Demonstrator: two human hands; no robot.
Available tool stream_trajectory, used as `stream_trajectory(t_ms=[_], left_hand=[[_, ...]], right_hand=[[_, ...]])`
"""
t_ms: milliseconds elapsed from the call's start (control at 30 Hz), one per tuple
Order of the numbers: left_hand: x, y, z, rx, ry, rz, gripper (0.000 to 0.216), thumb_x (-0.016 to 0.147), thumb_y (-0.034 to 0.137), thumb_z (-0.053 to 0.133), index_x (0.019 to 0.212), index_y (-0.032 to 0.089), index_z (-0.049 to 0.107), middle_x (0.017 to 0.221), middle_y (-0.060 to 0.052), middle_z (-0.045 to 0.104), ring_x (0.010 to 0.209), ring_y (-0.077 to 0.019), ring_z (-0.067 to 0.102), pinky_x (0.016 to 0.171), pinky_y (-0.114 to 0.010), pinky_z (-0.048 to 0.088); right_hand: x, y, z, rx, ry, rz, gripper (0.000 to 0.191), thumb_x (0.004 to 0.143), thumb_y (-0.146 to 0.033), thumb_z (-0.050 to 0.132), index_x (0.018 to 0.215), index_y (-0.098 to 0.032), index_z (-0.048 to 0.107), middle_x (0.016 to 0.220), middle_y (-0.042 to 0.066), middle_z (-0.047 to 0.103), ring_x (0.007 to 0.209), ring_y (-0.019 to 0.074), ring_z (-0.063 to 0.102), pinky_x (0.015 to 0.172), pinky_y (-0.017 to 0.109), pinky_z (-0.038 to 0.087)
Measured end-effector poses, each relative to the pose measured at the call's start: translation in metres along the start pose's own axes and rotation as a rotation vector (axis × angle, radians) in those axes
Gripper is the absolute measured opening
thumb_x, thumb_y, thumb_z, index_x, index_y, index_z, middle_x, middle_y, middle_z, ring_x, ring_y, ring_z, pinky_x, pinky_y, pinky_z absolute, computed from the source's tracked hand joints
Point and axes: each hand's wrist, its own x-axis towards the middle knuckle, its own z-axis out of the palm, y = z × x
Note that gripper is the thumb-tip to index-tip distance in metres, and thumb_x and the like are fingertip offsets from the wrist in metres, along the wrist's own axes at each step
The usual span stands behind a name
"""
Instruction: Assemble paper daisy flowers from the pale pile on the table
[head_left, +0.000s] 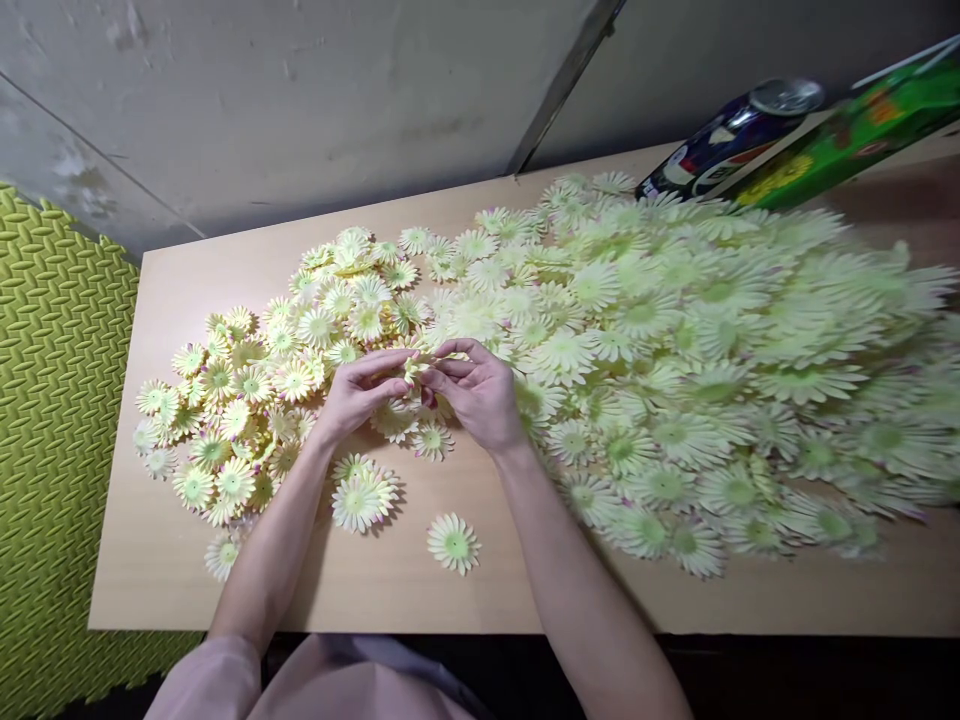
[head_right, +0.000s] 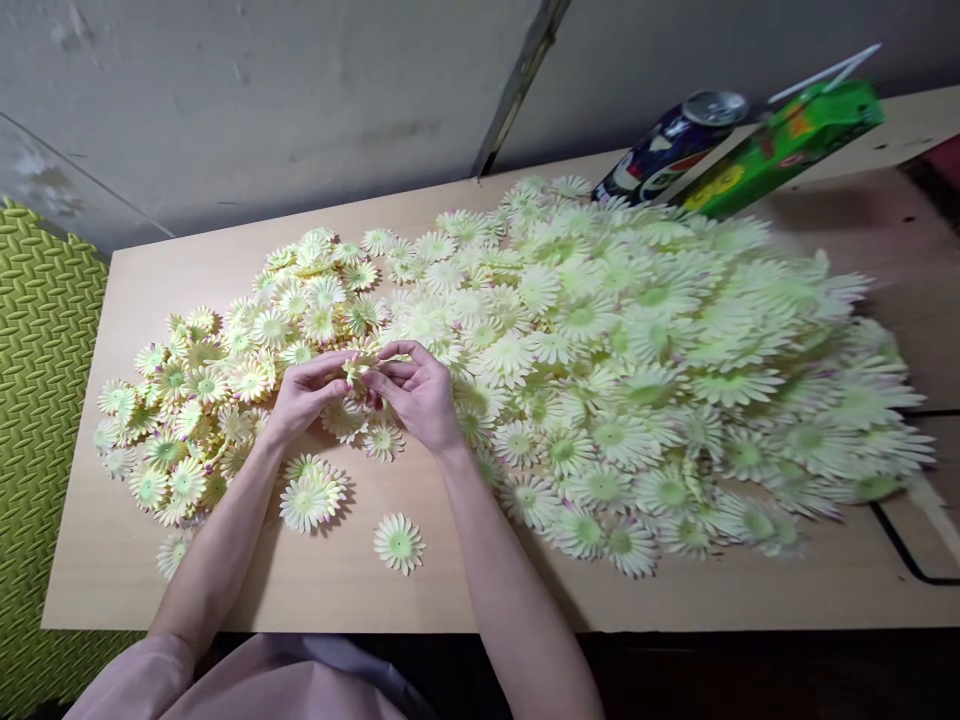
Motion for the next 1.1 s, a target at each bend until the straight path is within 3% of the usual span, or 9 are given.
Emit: stream_trajectory(t_ms=[200, 333, 467, 733, 1100], left_hand=[[-0.001, -0.002, 0.003, -0.095, -0.018, -0.065, 0.042, 0.069, 0.033, 0.084, 0.11, 0.028, 0.075, 0.123, -0.008, 0.072, 0.111, -0.0248, 0.068, 0.095, -0.037, 0.054], [-0.003, 0.0, 0.007, -0.202, -0.023, -0.116, 0.048, 0.07, 0.029, 0.084, 0.117, 0.031, 0.072, 0.134, -0.007, 0.066, 0.11, -0.0244, 0.069, 0.093, -0.037, 0.056], [-0.003, 0.002, 0.008, -0.192, 0.032, -0.106, 0.05, 0.069, 0.027, 0.084, 0.117, 0.028, 0.072, 0.131, -0.009, 0.068, 0.117, -0.0266, 0.066, 0.094, -0.037, 0.057], [-0.003, 0.005, 0.01, -0.165, 0.079, -0.119, 0.044, 0.069, 0.029, 0.084, 0.112, 0.024, 0.074, 0.115, -0.009, 0.075, 0.101, -0.0224, 0.072, 0.084, -0.031, 0.059], [-0.005, 0.009, 0.012, -0.077, 0.17, -0.114, 0.027, 0.077, 0.038, 0.078, 0.098, 0.021, 0.079, 0.095, -0.007, 0.079, 0.08, -0.0153, 0.073, 0.074, -0.026, 0.058]], right_hand=[[0.001, 0.004, 0.003, 0.012, 0.011, -0.031, 0.033, 0.065, -0.033, 0.088, 0.09, -0.021, 0.07, 0.079, 0.001, 0.078, 0.056, 0.0113, 0.069, 0.054, 0.023, 0.061], [0.002, 0.009, 0.002, 0.017, 0.008, -0.067, 0.031, 0.068, -0.029, 0.087, 0.095, -0.023, 0.074, 0.09, 0.001, 0.079, 0.078, 0.0142, 0.075, 0.073, 0.026, 0.064], [0.002, 0.009, 0.001, -0.003, -0.007, -0.099, 0.032, 0.07, -0.028, 0.085, 0.1, -0.024, 0.074, 0.102, 0.003, 0.078, 0.092, 0.0164, 0.074, 0.084, 0.029, 0.063], [0.0, 0.005, 0.005, 0.05, -0.035, -0.076, 0.036, 0.065, -0.03, 0.089, 0.091, -0.025, 0.066, 0.089, -0.001, 0.073, 0.082, 0.0142, 0.072, 0.076, 0.027, 0.063], [-0.003, 0.002, 0.001, -0.016, -0.052, -0.046, 0.018, 0.075, -0.034, 0.081, 0.085, -0.022, 0.073, 0.081, 0.002, 0.075, 0.071, 0.0152, 0.072, 0.066, 0.029, 0.064]])
